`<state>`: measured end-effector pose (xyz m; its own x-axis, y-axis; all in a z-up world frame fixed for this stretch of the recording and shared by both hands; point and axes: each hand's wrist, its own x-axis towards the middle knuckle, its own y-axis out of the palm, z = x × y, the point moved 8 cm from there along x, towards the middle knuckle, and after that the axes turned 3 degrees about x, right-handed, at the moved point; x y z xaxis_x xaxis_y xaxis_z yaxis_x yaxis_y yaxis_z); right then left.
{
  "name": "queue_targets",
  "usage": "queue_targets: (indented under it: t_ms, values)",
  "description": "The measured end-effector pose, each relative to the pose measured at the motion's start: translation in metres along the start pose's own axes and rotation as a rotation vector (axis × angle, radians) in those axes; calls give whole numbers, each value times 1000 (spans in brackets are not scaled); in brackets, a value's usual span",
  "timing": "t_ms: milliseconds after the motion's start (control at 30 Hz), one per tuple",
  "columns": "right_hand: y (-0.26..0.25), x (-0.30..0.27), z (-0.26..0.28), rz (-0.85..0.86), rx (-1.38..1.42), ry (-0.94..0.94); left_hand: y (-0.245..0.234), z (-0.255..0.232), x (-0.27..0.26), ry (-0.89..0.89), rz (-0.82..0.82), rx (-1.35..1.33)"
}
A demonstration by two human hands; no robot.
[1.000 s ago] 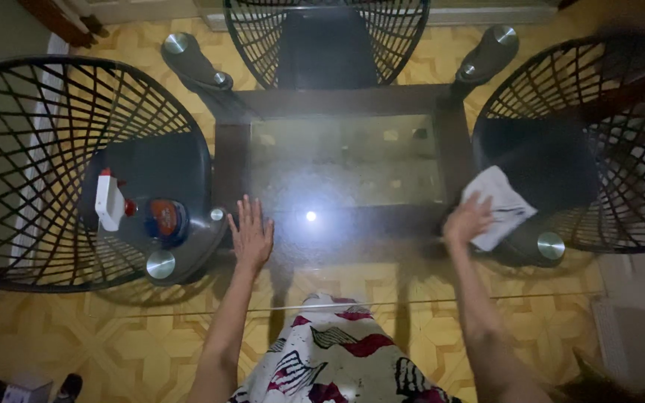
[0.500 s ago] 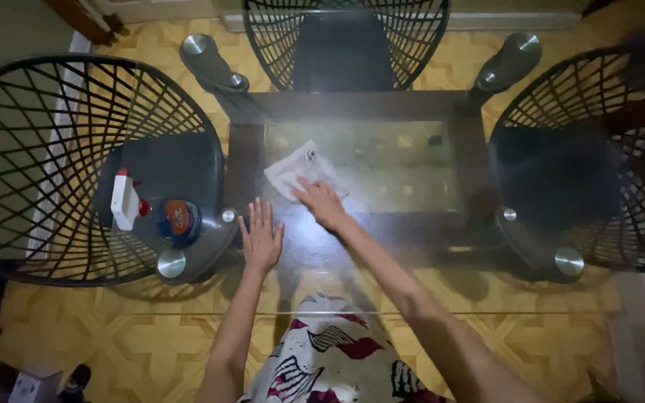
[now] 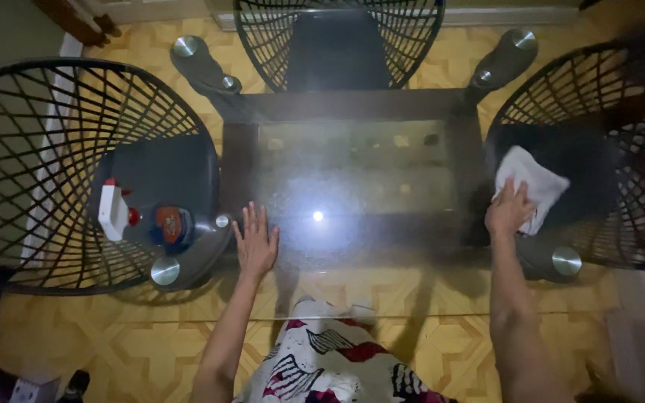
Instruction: Wiping the surface of a glass dining table with a white cloth
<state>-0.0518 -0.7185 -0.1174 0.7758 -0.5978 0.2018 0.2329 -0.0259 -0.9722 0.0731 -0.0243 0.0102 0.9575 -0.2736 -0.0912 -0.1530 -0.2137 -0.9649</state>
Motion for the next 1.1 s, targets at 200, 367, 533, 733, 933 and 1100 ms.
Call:
queue_targets:
  t_ms: [200,367,533,733,933,1100]
  values:
    - [110,-64,109,11,33,22,-3,-1,2,-15,15,11]
    - [3,-130,391,469,226,-531,8,5,3,-7,17,5]
    - [-39,-135,468,336,341,-916,6,6,2,13,-14,16]
    - [-52,0,426,438,101,-817,8,8,2,-12,50,36]
    - [97,164,189,573,-310,-229,3,6,1,-26,34,27]
    - [8,132,93,9,-82,-198,-3,1,-2,-25,21,4]
